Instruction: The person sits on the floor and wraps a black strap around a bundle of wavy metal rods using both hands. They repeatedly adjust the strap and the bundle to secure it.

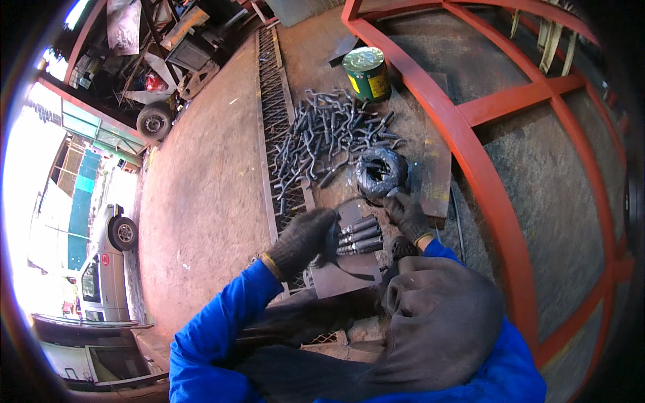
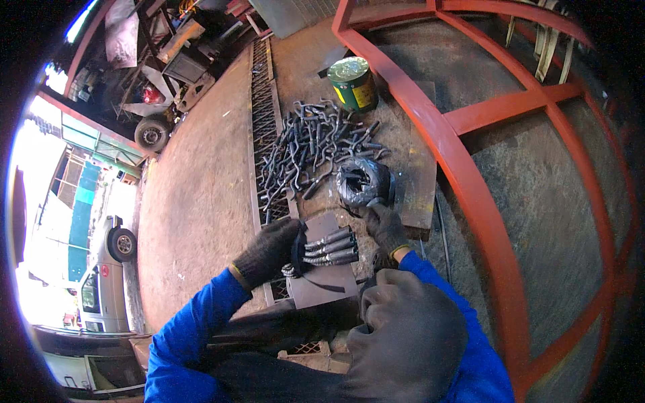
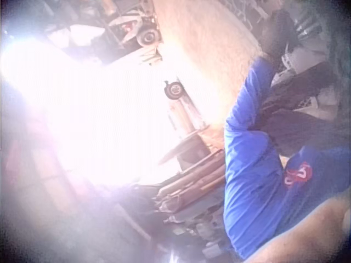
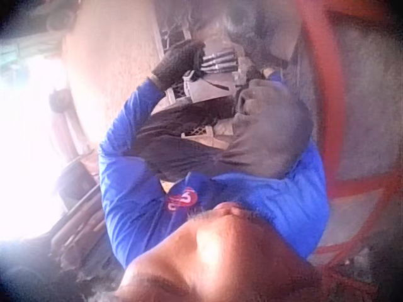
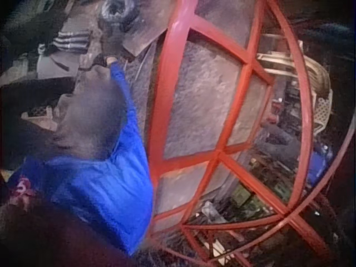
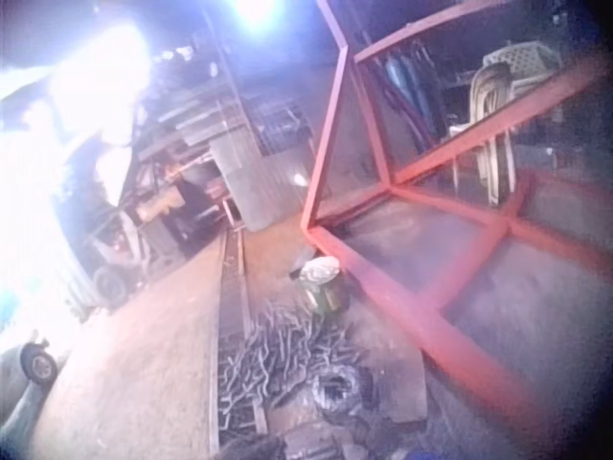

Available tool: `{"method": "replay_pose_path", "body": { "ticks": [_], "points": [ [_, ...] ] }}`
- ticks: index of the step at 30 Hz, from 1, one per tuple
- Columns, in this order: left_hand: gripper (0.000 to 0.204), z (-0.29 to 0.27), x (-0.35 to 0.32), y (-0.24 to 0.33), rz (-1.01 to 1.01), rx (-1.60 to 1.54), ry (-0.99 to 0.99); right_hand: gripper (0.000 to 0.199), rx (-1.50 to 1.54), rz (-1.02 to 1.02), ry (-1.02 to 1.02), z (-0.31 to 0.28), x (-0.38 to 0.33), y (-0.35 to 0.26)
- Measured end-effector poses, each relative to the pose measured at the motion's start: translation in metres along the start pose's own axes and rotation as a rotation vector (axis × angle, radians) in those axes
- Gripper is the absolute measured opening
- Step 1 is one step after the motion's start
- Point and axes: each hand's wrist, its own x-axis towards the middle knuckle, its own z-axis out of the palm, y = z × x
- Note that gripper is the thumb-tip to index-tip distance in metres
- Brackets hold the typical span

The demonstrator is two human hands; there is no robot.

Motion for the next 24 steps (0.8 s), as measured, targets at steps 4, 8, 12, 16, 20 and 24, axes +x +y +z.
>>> {"method": "replay_pose_path", "body": {
  "ticks": [4, 8, 12, 16, 20, 24],
  "points": [
    [0.023, -0.013, 0.007, 0.052, 0.023, -0.386, -0.021, 0.031, 0.063, -0.066, 0.037, -0.052, 0.054, -0.089],
    [0.024, -0.009, 0.020, 0.109, 0.391, -0.161, 0.147, 0.033, -0.527, -0.545, 0.521, -0.071, 0.077, -0.192],
    [0.021, 0.011, 0.036, 0.161, 0.637, -0.412, 0.139, 0.034, -0.230, -0.522, 0.328, -0.116, 0.052, -0.277],
    [0.024, 0.042, 0.045, 0.152, 0.705, -0.488, 0.174, 0.032, -0.170, -0.124, -0.158, -0.127, 0.031, -0.276],
    [0.020, 0.072, 0.032, 0.139, 0.704, -0.603, 0.142, 0.033, 0.069, 0.041, -0.305, -0.116, 0.012, -0.283],
    [0.023, 0.072, 0.033, 0.117, 0.691, -0.586, 0.106, 0.029, 0.113, 0.236, -0.441, -0.115, 0.003, -0.297]
  ]
}}
